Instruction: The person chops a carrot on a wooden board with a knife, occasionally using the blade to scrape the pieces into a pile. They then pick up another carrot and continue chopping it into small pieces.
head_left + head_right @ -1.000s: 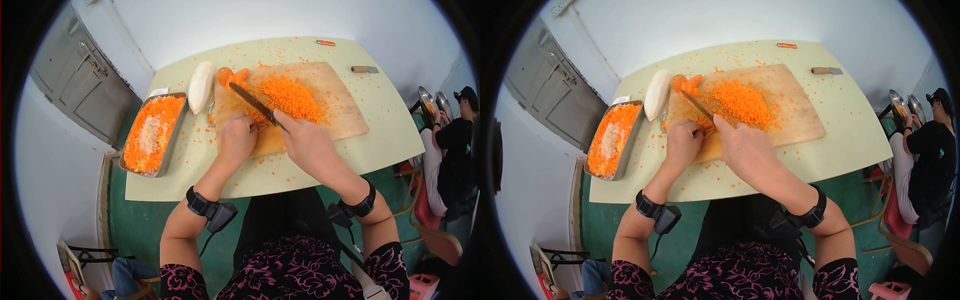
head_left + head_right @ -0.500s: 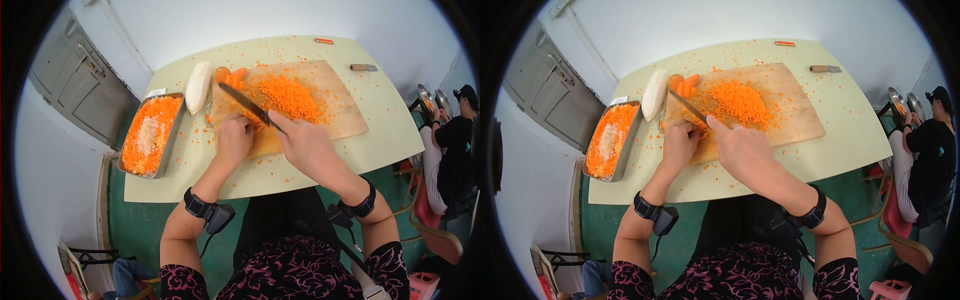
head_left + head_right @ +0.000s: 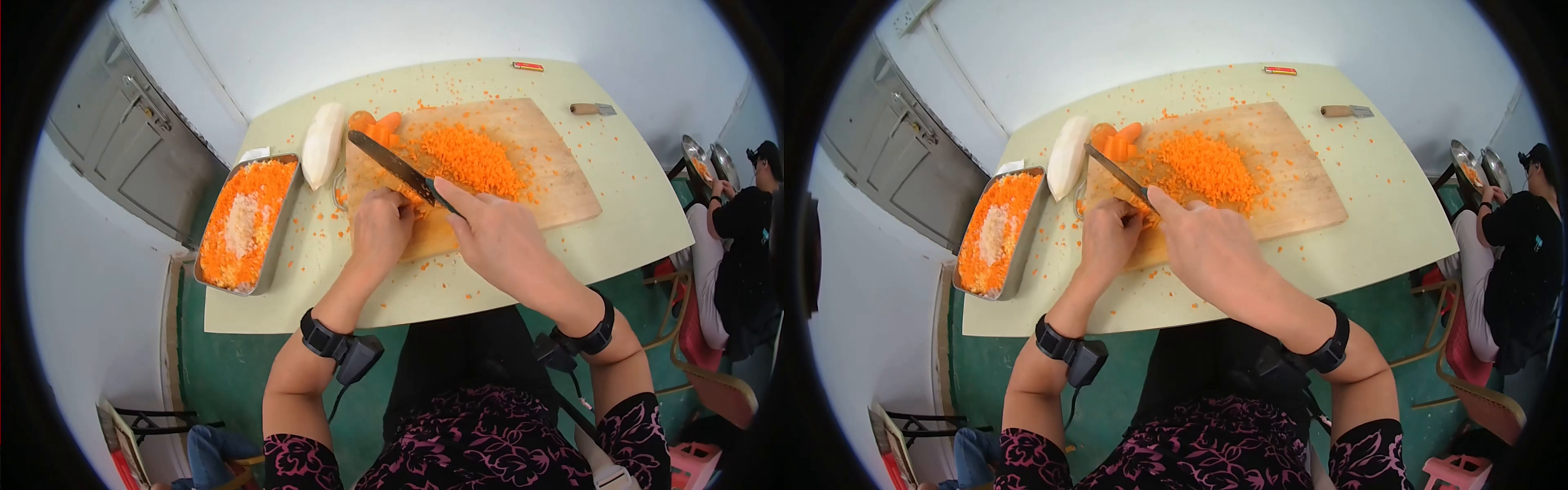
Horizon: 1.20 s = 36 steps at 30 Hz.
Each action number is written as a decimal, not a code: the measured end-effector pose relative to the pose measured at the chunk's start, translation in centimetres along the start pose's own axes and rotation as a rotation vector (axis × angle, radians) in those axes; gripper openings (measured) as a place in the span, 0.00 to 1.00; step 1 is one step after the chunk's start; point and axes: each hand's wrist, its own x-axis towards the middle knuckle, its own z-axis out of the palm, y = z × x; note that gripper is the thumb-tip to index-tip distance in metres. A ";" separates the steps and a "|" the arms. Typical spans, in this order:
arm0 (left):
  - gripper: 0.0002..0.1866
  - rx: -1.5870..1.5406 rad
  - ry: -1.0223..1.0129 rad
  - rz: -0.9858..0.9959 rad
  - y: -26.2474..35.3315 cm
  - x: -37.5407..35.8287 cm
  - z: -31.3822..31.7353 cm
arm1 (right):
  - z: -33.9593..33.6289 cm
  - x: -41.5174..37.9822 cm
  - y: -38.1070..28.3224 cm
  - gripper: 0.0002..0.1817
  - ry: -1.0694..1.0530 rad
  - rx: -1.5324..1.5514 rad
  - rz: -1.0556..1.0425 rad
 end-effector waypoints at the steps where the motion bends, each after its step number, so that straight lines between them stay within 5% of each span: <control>1: 0.02 -0.002 -0.011 -0.008 -0.2 0.0 0.1 | 0.4 -0.1 0.1 0.22 -0.027 -0.024 -0.003; 36: 0.06 -0.100 -0.008 0.001 -0.4 0.4 -1.3 | -1.2 -0.3 -0.1 0.21 0.042 0.042 0.043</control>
